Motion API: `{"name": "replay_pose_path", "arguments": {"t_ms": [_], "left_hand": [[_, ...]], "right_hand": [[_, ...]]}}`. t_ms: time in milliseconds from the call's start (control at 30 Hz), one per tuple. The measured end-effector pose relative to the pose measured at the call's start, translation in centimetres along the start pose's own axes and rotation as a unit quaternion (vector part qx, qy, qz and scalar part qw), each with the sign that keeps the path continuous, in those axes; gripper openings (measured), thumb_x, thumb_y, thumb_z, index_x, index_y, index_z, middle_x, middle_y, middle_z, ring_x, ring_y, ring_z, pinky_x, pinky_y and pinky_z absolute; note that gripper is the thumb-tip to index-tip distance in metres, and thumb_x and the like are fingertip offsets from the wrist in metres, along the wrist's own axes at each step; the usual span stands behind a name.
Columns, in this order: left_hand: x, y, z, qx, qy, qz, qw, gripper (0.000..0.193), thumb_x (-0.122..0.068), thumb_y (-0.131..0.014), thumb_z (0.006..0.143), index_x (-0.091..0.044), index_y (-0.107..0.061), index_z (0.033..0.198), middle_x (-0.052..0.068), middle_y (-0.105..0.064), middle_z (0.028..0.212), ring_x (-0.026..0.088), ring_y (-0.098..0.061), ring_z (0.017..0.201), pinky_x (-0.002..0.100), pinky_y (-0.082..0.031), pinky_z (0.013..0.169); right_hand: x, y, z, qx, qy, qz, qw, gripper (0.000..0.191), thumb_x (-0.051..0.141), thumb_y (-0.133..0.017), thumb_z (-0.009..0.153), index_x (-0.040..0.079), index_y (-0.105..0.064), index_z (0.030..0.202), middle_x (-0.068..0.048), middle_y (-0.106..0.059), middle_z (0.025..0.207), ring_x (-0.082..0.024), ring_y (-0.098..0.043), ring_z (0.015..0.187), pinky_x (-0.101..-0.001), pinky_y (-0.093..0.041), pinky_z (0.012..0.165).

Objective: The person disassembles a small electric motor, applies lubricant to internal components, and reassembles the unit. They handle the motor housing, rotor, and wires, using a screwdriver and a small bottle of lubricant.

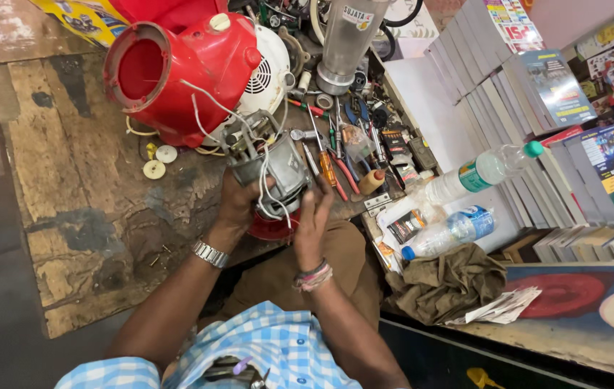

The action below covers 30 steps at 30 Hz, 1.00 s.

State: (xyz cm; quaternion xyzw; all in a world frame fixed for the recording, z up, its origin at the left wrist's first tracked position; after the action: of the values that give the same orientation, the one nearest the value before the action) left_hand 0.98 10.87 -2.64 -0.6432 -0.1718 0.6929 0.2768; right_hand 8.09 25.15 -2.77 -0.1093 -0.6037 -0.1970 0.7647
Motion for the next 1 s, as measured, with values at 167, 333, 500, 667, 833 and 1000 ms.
{"name": "replay_pose_path", "arguments": {"t_ms": [167, 333, 500, 667, 833, 1000], "left_hand": [[0.0, 0.4, 0.2, 0.006, 0.002, -0.011, 1.000, 0.051, -0.022, -0.083, 0.077, 0.001, -0.066, 0.119, 0.003, -0.072, 0.100, 0.014, -0.069, 0.087, 0.030, -0.058, 0.080], [-0.2, 0.5, 0.5, -0.011, -0.036, -0.012, 0.999, 0.059, -0.022, -0.085, 0.075, -0.001, -0.062, 0.125, 0.001, -0.070, 0.110, 0.013, -0.068, 0.096, 0.029, -0.057, 0.086], [-0.6, 1.0, 0.5, -0.001, -0.015, 0.003, 1.000, 0.062, -0.020, -0.086, 0.077, 0.001, -0.062, 0.131, 0.006, -0.069, 0.112, 0.017, -0.067, 0.099, 0.032, -0.056, 0.088], [-2.7, 1.9, 0.1, 0.047, -0.090, 0.056, 0.993, 0.087, -0.020, -0.093, 0.074, -0.003, -0.046, 0.145, 0.008, -0.062, 0.135, 0.021, -0.065, 0.123, 0.035, -0.058, 0.109], [-1.2, 1.7, -0.1, 0.022, -0.082, 0.173, 0.981, 0.107, -0.027, -0.101, 0.066, -0.005, -0.035, 0.148, 0.011, -0.058, 0.139, 0.024, -0.063, 0.127, 0.039, -0.057, 0.109], [1.2, 1.9, -1.1, 0.007, -0.113, 0.384, 0.916, 0.107, -0.028, -0.102, 0.061, -0.003, -0.042, 0.146, 0.015, -0.061, 0.138, 0.028, -0.064, 0.127, 0.041, -0.054, 0.109]], "right_hand": [[0.4, -0.2, -0.6, 0.029, 0.032, 0.018, 0.999, 0.070, 0.049, -0.044, 0.108, 0.000, -0.032, 0.156, -0.022, -0.046, 0.153, -0.032, -0.046, 0.141, -0.0419, -0.035, 0.120], [0.1, 0.0, -0.4, 0.054, 0.083, 0.088, 0.991, 0.077, 0.054, -0.046, 0.108, 0.000, -0.023, 0.158, -0.025, -0.041, 0.155, -0.034, -0.042, 0.144, -0.0443, -0.034, 0.123], [-2.3, 1.5, 0.5, 0.080, 0.026, -0.016, 0.996, 0.076, 0.056, -0.040, 0.107, 0.000, -0.030, 0.158, -0.022, -0.053, 0.148, -0.031, -0.052, 0.138, -0.0395, -0.038, 0.118], [-5.7, 4.8, 0.5, 0.064, -0.020, -0.273, 0.960, 0.058, 0.030, -0.073, 0.095, 0.001, -0.049, 0.139, -0.023, -0.068, 0.122, -0.029, -0.067, 0.106, -0.0413, -0.054, 0.091], [-11.0, 4.9, 0.1, 0.113, -0.181, -0.146, 0.966, 0.055, 0.010, -0.069, 0.091, 0.002, -0.045, 0.140, -0.018, -0.074, 0.105, -0.021, -0.072, 0.088, -0.0337, -0.058, 0.074], [-13.3, 4.7, 0.3, 0.117, -0.101, -0.050, 0.987, 0.049, 0.002, -0.068, 0.093, 0.001, -0.048, 0.137, -0.014, -0.070, 0.116, -0.018, -0.069, 0.102, -0.0324, -0.060, 0.082]]}}
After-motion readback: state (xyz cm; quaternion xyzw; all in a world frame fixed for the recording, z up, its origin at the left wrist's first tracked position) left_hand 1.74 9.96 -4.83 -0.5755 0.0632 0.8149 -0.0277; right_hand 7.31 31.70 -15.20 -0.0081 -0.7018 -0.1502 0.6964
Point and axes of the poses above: each hand's wrist, its own z-axis towards the middle knuckle, its own y-axis out of the back of the hand, x = y × z, the point moved 4 cm from there along z, towards the middle knuckle
